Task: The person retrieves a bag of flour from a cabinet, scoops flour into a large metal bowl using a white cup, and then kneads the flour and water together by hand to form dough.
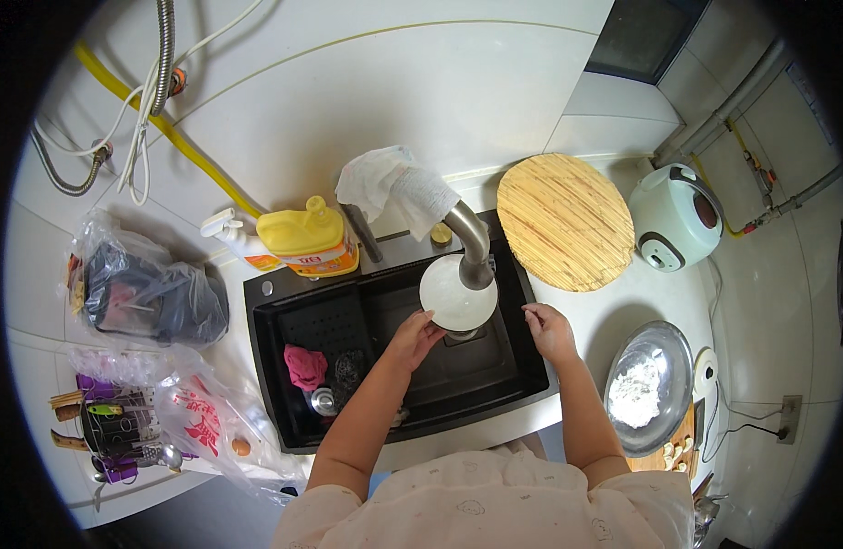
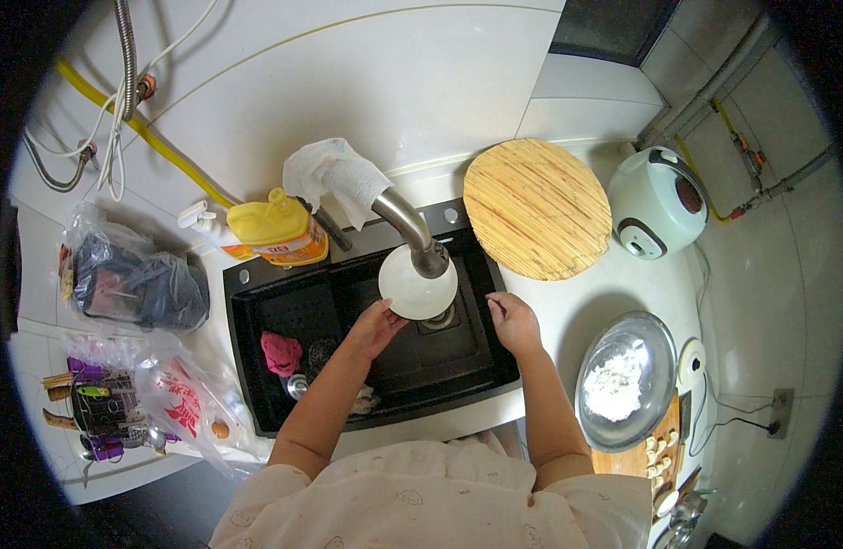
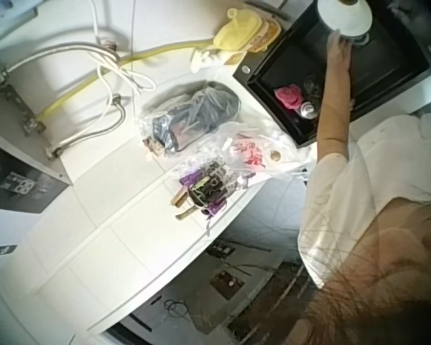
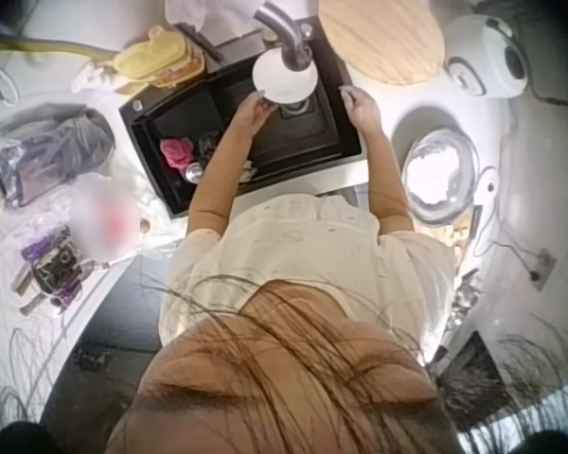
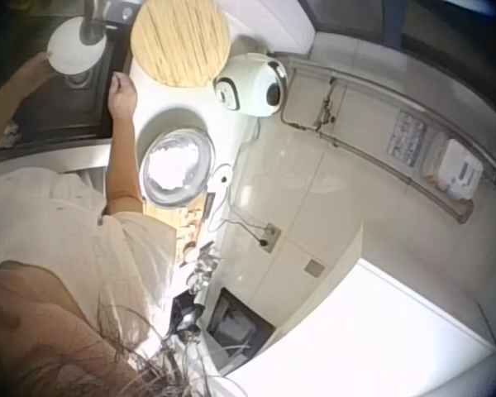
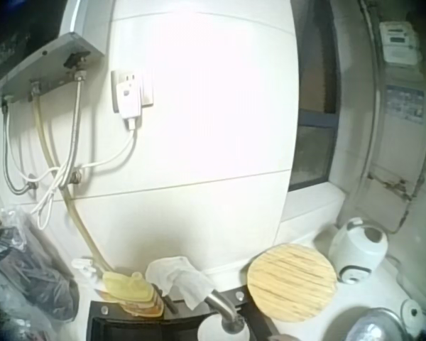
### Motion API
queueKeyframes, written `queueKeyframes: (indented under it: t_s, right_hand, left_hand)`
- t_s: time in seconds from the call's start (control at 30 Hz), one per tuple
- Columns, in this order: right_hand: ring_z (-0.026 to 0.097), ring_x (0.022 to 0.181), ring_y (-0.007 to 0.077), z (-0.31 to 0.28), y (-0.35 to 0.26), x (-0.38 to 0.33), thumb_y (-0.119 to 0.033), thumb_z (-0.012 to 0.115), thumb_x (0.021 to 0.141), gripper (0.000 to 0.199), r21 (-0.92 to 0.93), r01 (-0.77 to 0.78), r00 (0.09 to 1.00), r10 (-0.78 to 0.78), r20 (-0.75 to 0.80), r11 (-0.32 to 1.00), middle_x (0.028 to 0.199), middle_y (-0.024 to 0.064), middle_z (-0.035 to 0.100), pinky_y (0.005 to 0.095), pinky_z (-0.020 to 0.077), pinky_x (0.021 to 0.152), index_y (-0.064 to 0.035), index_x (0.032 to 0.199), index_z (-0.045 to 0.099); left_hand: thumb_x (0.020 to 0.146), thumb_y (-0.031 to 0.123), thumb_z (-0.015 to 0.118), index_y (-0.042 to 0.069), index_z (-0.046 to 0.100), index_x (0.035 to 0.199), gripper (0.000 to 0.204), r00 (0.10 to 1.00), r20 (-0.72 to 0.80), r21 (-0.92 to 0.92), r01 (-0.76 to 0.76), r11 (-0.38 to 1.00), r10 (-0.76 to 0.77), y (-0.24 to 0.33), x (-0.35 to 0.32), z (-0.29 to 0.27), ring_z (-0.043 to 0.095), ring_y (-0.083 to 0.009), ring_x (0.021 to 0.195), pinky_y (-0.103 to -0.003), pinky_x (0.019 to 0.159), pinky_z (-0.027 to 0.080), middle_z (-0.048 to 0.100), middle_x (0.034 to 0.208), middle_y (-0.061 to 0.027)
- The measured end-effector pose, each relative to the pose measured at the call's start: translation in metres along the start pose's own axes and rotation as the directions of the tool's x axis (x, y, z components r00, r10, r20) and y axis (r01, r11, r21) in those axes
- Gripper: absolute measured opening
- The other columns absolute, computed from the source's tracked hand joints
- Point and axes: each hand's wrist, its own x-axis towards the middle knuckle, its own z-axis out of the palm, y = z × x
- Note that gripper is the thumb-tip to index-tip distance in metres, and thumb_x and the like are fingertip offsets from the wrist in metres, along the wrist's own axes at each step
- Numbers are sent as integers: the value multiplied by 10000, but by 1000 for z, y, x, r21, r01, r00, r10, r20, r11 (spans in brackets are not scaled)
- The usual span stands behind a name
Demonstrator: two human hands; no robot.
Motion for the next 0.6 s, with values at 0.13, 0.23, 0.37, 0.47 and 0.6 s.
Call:
queueKeyframes:
  t_s: [0.13,0.23,0.37,0.47,0.6]
  right_hand:
    - [590,773,315,8,7,13,-118,563,823,136,-49,68,996,-66,53,996,833,154,617,347,473,700,-14,889,619]
    - [582,786,324,19,7,43,-125,561,821,134,-176,151,975,-116,191,973,869,152,611,353,471,691,-28,896,614]
    - [561,823,335,35,-20,86,-113,559,800,246,-125,284,945,-256,206,951,933,152,573,372,460,710,-65,1041,550]
    - [533,895,328,54,-41,113,-109,573,749,315,-120,394,908,-365,207,911,1029,136,505,376,455,757,-69,1052,498]
    - [526,955,315,140,21,174,-161,595,725,460,-88,484,838,-433,331,871,1087,128,486,371,446,804,-90,1149,432]
  left_hand:
    - [853,234,523,17,423,1171,398,1000,5,-30,-17,999,17,4,-5,1,470,-199,1085,-359,962,351,503,1152,-92]
    - [851,228,520,8,406,1201,429,995,66,-54,-71,996,74,8,-13,-9,474,-193,1092,-352,956,365,500,1172,-93]
    - [817,268,561,14,395,1235,516,990,40,-70,-130,989,133,14,-35,-28,460,-198,1127,-353,976,351,489,1206,-92]
    - [794,294,590,25,395,1244,560,983,-5,-77,-184,980,184,22,-57,-42,457,-195,1135,-351,978,349,486,1218,-82]
    - [776,308,612,38,388,1260,598,971,-54,-65,-236,970,232,33,-76,-55,460,-186,1132,-346,969,355,487,1220,-63]
